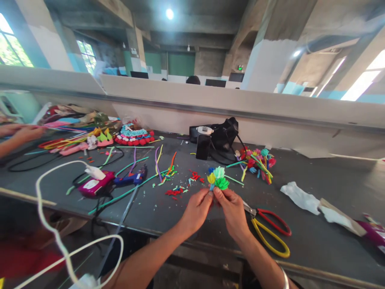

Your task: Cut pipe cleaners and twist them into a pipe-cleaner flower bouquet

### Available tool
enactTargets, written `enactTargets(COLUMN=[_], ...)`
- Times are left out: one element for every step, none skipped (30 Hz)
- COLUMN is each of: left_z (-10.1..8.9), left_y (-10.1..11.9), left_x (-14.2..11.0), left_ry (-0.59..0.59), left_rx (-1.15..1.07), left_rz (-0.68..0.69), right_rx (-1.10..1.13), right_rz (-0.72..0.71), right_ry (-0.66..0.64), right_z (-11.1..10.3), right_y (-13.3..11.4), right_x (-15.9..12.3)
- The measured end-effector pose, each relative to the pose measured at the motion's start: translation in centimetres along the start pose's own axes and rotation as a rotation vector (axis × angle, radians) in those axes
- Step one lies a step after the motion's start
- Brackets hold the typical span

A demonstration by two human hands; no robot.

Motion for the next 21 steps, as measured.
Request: enactTargets(left_z=[0.0, 0.0, 0.1, 0.3, 0.5, 0.8, 1.1, 1.3, 1.5, 1.5, 1.5, 1.3, 0.9, 0.5, -0.1, -0.6, -1.0, -1.3, -1.4, -1.4, -1.3], left_y=[0.1, 0.2, 0.2, 0.2, 0.1, 0.0, 0.0, -0.1, -0.1, -0.1, 0.0, 0.2, 0.4, 0.6, 0.8, 0.9, 0.9, 0.9, 0.9, 0.9, 1.0], left_x=[0.0, 0.0, 0.0, 0.0, -0.1, -0.1, -0.2, -0.4, -0.4, -0.5, -0.5, -0.5, -0.3, -0.2, 0.0, 0.1, 0.2, 0.3, 0.4, 0.5, 0.5], left_ry=[-0.006, -0.019, -0.038, -0.066, -0.1, -0.136, -0.172, -0.202, -0.226, -0.241, -0.243, -0.226, -0.193, -0.147, -0.096, -0.048, -0.012, 0.013, 0.02, 0.01, -0.015], left_rx=[0.031, 0.053, 0.063, 0.059, 0.045, 0.026, 0.006, -0.012, -0.03, -0.046, -0.057, -0.066, -0.074, -0.081, -0.091, -0.11, -0.136, -0.167, -0.199, -0.231, -0.262], left_rz=[0.016, 0.023, 0.02, 0.008, -0.011, -0.035, -0.058, -0.078, -0.095, -0.105, -0.103, -0.087, -0.061, -0.032, -0.005, 0.015, 0.025, 0.027, 0.027, 0.027, 0.025], right_rx=[0.021, 0.042, 0.061, 0.08, 0.097, 0.113, 0.128, 0.143, 0.156, 0.166, 0.174, 0.178, 0.179, 0.177, 0.173, 0.167, 0.16, 0.15, 0.141, 0.131, 0.124], right_rz=[0.009, 0.019, 0.029, 0.037, 0.042, 0.045, 0.049, 0.054, 0.06, 0.068, 0.077, 0.086, 0.093, 0.099, 0.106, 0.116, 0.13, 0.147, 0.165, 0.181, 0.19], right_ry=[0.007, 0.018, 0.032, 0.049, 0.067, 0.083, 0.095, 0.1, 0.101, 0.097, 0.09, 0.081, 0.071, 0.059, 0.044, 0.023, -0.004, -0.033, -0.063, -0.09, -0.109], right_z=[0.0, 0.0, -0.2, -0.4, -0.7, -1.0, -1.2, -1.4, -1.6, -1.7, -1.7, -1.7, -1.7, -1.7, -1.6, -1.5, -1.4, -1.2, -1.0, -0.7, -0.6], right_y=[0.1, 0.2, 0.3, 0.3, 0.3, 0.2, 0.1, 0.0, -0.1, -0.2, -0.3, -0.4, -0.6, -0.7, -0.7, -0.7, -0.7, -0.6, -0.4, -0.2, 0.0], right_x=[0.0, -0.1, 0.0, 0.0, 0.1, 0.2, 0.3, 0.4, 0.5, 0.6, 0.6, 0.6, 0.6, 0.6, 0.6, 0.6, 0.5, 0.4, 0.3, 0.2, 0.1])
Point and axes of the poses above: each hand's wrist, its own x-axis towards the middle knuckle, its own z-axis out of the palm, y = z × x, the point moved 7 cm from there along x, towards the middle knuckle, and after that the axes turned 12 degrees about x, right-handed, at the moved point
